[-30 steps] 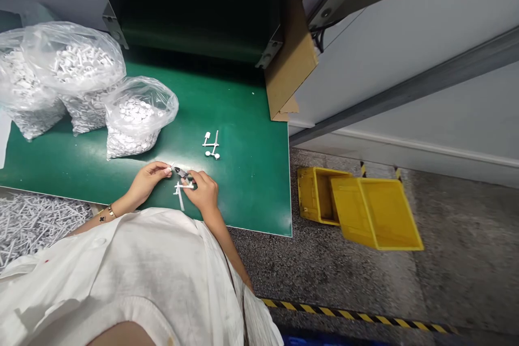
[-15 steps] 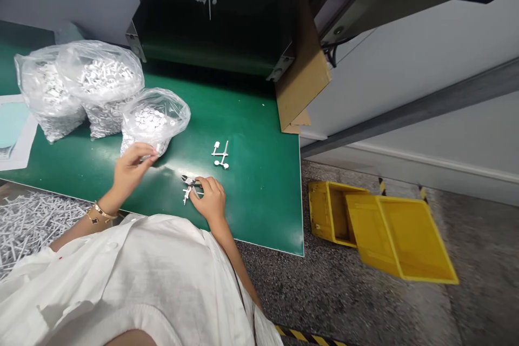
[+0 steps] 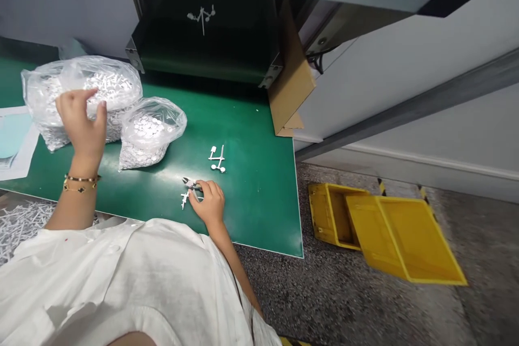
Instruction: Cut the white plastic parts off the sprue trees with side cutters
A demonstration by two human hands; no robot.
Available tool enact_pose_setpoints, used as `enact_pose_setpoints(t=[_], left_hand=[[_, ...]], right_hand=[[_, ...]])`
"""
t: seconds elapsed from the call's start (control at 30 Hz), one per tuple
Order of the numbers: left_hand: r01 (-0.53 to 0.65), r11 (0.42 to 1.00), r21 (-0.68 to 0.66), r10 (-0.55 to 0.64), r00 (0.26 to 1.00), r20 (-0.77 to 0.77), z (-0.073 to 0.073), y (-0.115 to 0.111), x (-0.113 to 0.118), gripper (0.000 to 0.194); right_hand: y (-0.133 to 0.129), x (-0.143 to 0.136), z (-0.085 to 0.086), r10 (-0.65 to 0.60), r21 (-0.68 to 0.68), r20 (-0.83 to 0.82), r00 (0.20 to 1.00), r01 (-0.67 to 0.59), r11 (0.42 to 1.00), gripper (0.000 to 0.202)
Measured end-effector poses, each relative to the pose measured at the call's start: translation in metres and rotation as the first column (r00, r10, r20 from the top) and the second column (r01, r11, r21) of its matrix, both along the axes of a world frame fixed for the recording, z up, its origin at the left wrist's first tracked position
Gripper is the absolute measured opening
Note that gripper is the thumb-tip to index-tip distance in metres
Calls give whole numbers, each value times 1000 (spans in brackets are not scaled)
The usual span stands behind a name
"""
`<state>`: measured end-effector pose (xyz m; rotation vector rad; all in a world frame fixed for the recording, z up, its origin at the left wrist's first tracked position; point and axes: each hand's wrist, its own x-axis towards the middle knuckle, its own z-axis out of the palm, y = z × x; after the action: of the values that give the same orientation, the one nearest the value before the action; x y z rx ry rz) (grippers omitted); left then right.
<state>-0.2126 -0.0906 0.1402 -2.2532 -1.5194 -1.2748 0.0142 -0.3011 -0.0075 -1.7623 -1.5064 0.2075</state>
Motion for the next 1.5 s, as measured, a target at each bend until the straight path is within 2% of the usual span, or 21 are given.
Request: enact_pose_setpoints(t=[0.07,0.1,0.13,0.17,0.23,0.27,0.33,0.47,0.57,0.7,0.77,0.83,0.97,1.13,1.2,1.37,1.5], left_hand=[[199,979,-33,-201,979,-41,-20,-30,17,28],[351,930,-106,-360,930,-78,-31,-47,26,28],[505,837,-210,-534,837,-117,-42,-65,35,29],[597,728,-337,-667,730,-148,-53,-82,43,32],[652,570,-501,-800,578,-158,-72,-111,56,41],[655,522,-547,-828,542,-142,-79,-120,61,45],[653,486,-580,-835,544,-87,-90,-130,69,46],[619,526,-583,-765,644,-6,-99,-115,95,32],[550,578,-602,-738,667,-99,-101,-92,123,29],[462,689,-559,-667,707,-237,-105,-60,157,39],[499,685,-530,-685,689,-237,-107,-47,167,43],[554,648,-522,-733,641,-229,-110,-37,172,42],[572,607,-552,-779,566,-270,-117,-28,170,34],[469,682,-560,-716,585,-382,-120,-29,157,21],[462,693,-553,-706,590,-391,-118,-32,151,20],[471,670,-574,-719,604,-343,-118,-42,134,17],[515,621,-590,-719,674,-169,-126,-52,116,19]], right_hand=[[0,2,1,-91,36,-62,994,93,995,19],[0,3,1,-139,47,-93,986,143,989,19],[0,5,1,-184,54,-119,976,191,980,19],[0,6,2,-223,57,-138,965,233,971,19],[-2,7,2,-271,61,-165,948,284,957,20],[-3,8,2,-284,63,-178,942,299,952,20],[-6,9,2,-300,75,-212,930,321,944,21],[-8,11,1,-328,115,-297,896,375,920,24],[-7,12,-1,-334,113,-331,882,389,914,25],[-6,12,-1,-330,105,-334,883,383,918,25],[-5,12,0,-324,107,-331,886,376,920,24],[-4,13,0,-324,109,-326,888,376,920,23],[-2,13,1,-330,111,-331,884,383,917,21],[-1,14,1,-318,119,-356,879,380,917,21],[-2,14,1,-317,117,-361,877,380,918,21],[-2,14,2,-318,104,-355,879,376,921,20],[0,13,3,-315,94,-325,892,362,927,19]])
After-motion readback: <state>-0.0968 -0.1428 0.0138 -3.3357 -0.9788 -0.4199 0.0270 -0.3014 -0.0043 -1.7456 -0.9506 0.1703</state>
